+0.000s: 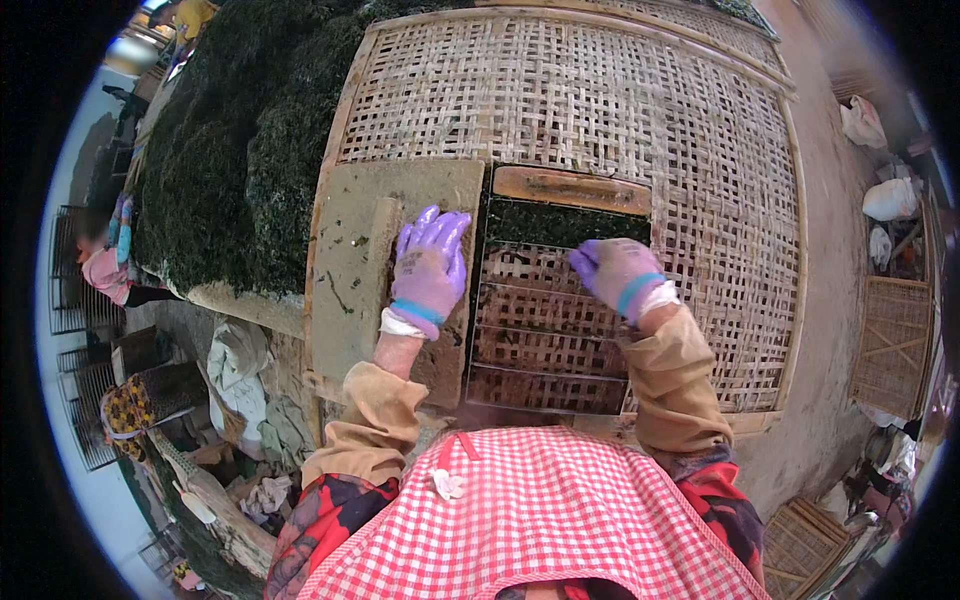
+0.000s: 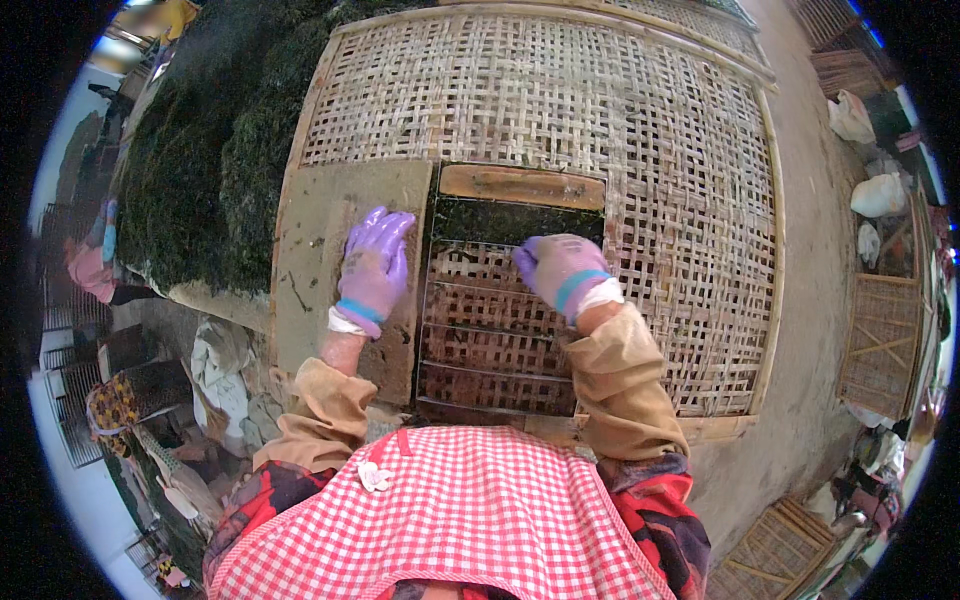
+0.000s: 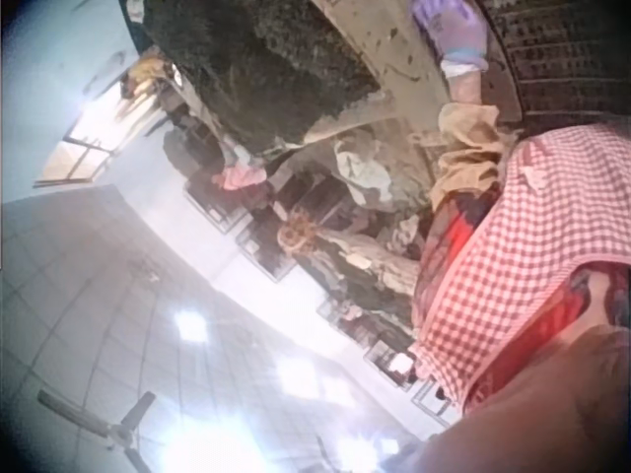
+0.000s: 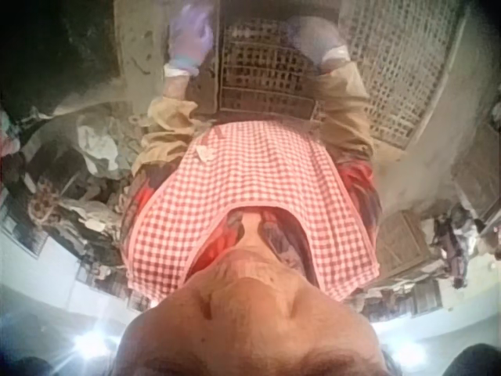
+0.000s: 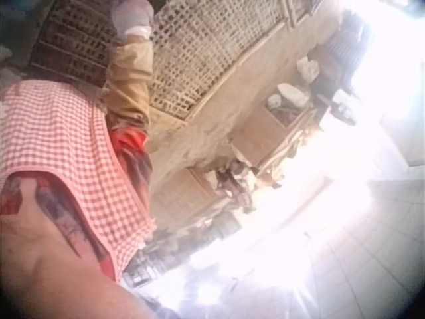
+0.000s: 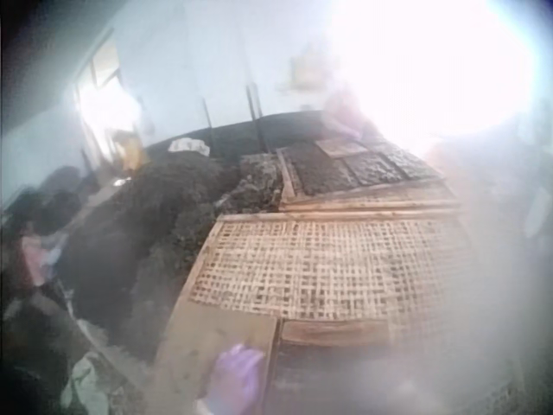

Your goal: The person repeatedly picks up bundles of green seaweed from a large pile and places them into a rectangular frame on a woven drying rack. They spread and press the seaweed to form a uniform layer within the frame, repeating this process multiple times.

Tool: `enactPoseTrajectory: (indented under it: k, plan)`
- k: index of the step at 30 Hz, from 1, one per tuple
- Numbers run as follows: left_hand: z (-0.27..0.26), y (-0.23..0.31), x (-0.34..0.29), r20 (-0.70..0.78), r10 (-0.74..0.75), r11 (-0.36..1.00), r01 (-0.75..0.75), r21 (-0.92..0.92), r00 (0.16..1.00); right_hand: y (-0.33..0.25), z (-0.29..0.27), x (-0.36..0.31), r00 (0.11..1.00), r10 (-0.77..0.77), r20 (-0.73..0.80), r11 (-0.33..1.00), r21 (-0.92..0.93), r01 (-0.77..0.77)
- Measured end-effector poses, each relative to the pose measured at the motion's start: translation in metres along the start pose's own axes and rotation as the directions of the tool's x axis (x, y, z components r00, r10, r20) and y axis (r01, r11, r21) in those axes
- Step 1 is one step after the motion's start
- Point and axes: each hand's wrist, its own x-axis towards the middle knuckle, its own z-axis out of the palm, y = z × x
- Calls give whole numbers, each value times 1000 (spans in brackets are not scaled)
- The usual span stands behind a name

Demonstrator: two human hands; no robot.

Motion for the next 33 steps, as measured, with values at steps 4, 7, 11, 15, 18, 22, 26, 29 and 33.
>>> enactPoseTrajectory:
  k: [4,7,11,15,18,22,26,29,33]
  plan:
    - [20,9,7,-19,75,997,-75,21,997,-41,22,24,994,-49,102,998,-20,51]
    - [23,15,12,-65,90,986,-98,-138,994,-55,39,29,896,-239,-375,856,354,376]
    - [22,13,10,-170,83,997,-83,8,982,-55,21,8,910,-149,-387,858,408,314]
    - [22,18,10,-17,110,976,-104,193,994,-66,33,42,985,-99,139,991,-76,110]
    - [33,25,14,-40,113,994,-113,7,993,-60,52,44,951,-86,-297,764,593,254]
    - [32,34,28,-69,42,999,-41,23,997,-39,26,22,987,114,-112,-198,971,133]
    - [15,35,26,37,215,977,-215,6,976,-14,2,12,871,242,-428,398,862,313]
    - [7,28,25,-100,54,998,-56,-19,994,-21,-44,6,840,99,-533,961,270,58]
    - [8,22,20,-108,11,997,-20,-81,994,-9,-50,55,977,-56,-204,976,-217,10]
